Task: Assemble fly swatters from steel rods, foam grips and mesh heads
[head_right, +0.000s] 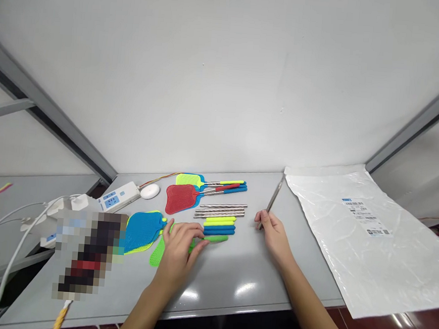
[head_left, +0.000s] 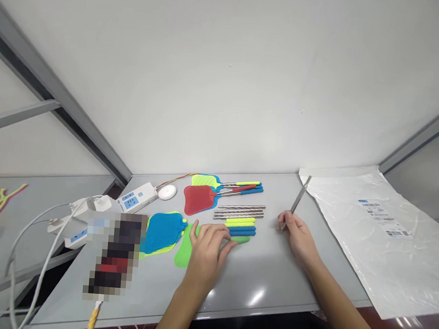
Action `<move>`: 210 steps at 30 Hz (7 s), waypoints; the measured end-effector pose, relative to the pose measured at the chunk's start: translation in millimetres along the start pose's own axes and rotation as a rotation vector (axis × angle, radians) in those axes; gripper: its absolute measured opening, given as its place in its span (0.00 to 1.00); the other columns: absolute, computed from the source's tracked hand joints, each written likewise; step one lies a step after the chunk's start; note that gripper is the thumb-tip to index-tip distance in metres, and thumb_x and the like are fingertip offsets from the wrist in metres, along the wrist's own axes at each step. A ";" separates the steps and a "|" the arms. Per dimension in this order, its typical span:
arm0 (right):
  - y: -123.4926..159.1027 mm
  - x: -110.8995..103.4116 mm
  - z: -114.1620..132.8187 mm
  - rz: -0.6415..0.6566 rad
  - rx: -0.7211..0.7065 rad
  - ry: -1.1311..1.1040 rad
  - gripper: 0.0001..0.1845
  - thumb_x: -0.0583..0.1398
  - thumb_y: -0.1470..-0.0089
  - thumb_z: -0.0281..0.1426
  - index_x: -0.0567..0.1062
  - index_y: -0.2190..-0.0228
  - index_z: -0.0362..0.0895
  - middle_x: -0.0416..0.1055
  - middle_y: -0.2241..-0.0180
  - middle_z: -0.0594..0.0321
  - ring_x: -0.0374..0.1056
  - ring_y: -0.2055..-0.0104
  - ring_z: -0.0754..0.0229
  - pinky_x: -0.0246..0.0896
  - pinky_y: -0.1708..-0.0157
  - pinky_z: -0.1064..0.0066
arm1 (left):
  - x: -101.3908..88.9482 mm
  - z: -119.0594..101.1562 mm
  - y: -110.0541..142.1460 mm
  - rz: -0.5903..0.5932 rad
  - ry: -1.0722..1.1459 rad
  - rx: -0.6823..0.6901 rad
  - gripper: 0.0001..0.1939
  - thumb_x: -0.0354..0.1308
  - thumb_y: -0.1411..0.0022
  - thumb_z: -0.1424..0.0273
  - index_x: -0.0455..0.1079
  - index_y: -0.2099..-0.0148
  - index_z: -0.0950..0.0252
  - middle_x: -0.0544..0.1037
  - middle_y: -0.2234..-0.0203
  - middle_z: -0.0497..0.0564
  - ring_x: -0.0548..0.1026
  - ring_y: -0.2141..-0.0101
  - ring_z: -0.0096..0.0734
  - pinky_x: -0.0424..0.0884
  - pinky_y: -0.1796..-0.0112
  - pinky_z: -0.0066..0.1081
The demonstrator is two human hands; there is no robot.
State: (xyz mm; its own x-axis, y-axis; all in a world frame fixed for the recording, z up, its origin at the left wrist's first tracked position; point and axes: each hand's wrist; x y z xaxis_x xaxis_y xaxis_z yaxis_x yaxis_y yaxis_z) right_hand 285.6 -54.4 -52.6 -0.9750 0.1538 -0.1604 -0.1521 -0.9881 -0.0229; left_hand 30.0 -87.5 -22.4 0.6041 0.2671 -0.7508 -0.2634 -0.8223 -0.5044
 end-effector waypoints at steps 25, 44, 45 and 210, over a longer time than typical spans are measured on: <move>31.5 26.5 61.5 0.141 -0.313 0.129 0.12 0.53 0.39 0.36 0.69 0.71 0.45 0.67 0.72 0.65 0.64 0.69 0.62 0.58 0.67 0.71 | 67.1 -38.9 -15.0 0.191 0.567 0.057 0.09 0.48 0.33 0.73 0.69 0.54 0.63 0.75 0.64 0.52 0.70 0.62 0.34 0.67 0.59 0.35; 32.6 22.2 80.9 0.303 -0.332 0.380 0.09 0.53 0.38 0.35 0.72 0.66 0.47 0.71 0.63 0.61 0.66 0.60 0.58 0.60 0.60 0.67 | 61.1 -39.6 -17.1 0.165 0.668 -0.032 0.13 0.46 0.32 0.72 0.70 0.52 0.62 0.76 0.61 0.53 0.73 0.58 0.34 0.69 0.56 0.35; 33.2 22.0 80.6 0.316 -0.327 0.386 0.09 0.53 0.39 0.35 0.73 0.64 0.47 0.71 0.62 0.61 0.66 0.60 0.58 0.60 0.60 0.67 | 60.7 -39.6 -17.4 0.165 0.677 -0.032 0.13 0.46 0.32 0.73 0.70 0.51 0.62 0.76 0.60 0.53 0.73 0.58 0.34 0.69 0.56 0.35; 59.2 53.6 -5.9 0.200 -0.721 1.010 0.19 0.51 0.40 0.23 0.74 0.52 0.48 0.69 0.62 0.56 0.61 0.61 0.57 0.55 0.62 0.66 | -5.6 13.4 41.8 0.158 -0.082 -0.153 0.13 0.51 0.36 0.68 0.66 0.49 0.60 0.68 0.47 0.55 0.63 0.45 0.44 0.57 0.45 0.47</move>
State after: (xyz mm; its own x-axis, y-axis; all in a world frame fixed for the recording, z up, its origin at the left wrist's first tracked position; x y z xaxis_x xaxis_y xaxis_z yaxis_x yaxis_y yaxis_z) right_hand 225.3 -104.7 -68.4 -0.3631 0.2466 -0.8985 0.4175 -0.8191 -0.3935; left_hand 5.5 -116.7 -45.0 0.4997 0.1638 -0.8506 -0.2289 -0.9221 -0.3121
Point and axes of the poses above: each hand's wrist, its own y-axis away from the middle knuckle, its own x-axis out of the palm, z = x × y
